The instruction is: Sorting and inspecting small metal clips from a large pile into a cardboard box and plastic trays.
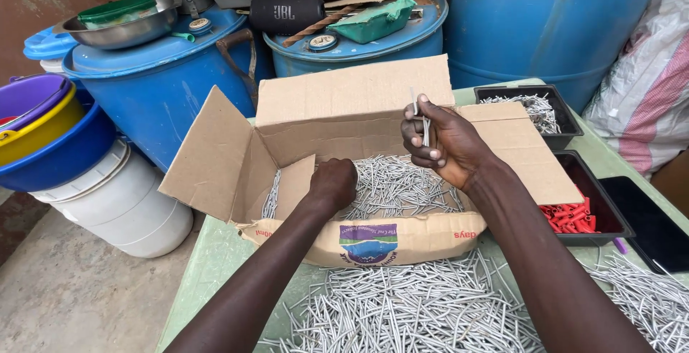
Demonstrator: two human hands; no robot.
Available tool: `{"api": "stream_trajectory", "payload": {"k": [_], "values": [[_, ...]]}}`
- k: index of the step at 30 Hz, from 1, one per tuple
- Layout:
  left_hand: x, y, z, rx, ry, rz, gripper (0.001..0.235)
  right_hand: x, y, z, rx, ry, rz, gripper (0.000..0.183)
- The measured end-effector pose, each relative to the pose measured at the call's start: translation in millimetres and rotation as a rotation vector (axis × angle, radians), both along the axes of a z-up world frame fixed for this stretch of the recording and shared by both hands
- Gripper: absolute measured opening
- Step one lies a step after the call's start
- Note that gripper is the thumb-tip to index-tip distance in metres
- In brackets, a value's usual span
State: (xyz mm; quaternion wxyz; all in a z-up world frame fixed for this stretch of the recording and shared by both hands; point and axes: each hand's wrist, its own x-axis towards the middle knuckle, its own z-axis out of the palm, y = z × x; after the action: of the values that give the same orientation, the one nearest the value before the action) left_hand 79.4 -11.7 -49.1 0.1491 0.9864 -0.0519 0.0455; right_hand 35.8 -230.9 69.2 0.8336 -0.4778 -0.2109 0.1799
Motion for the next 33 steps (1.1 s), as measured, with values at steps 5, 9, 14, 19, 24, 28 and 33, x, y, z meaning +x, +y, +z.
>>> {"api": "stream_trajectory", "payload": {"k": [5, 9, 14, 19, 24, 28, 33], "values": [[-32, -3, 23, -0.07, 0.076, -0.049, 0.015, 2, 1, -2, -0.004, 0.024, 0.013, 0.032], [-68, -7, 66, -0.197, 0.151, -0.052, 0.013, -4, 4, -2, -0.085, 0.008, -0.035, 0.024], [-71, -3, 74, -0.59, 0.099, -0.117, 0.012, -15, 4, 3, -0.196, -0.018, -0.137, 0.013], [-80, -11, 81, -1.099, 0.075, -0.211, 0.017, -17, 11, 1, -0.366, -0.073, -0.222, 0.01], [-89, -17, 83, -1.271, 0.122, -0.335, 0.012, -26, 21, 0, -0.611, -0.446, -0.176, 0.018], [-89, -12, 86, -1.259, 0.113, -0.295, 0.015, -13, 18, -6, -0.561, -0.38, -0.168, 0.012], [-39, -8, 18, -0.032, -0.048, -0.073, 0.02, -3, 9, -1, -0.213, -0.06, -0.242, 0.018]]}}
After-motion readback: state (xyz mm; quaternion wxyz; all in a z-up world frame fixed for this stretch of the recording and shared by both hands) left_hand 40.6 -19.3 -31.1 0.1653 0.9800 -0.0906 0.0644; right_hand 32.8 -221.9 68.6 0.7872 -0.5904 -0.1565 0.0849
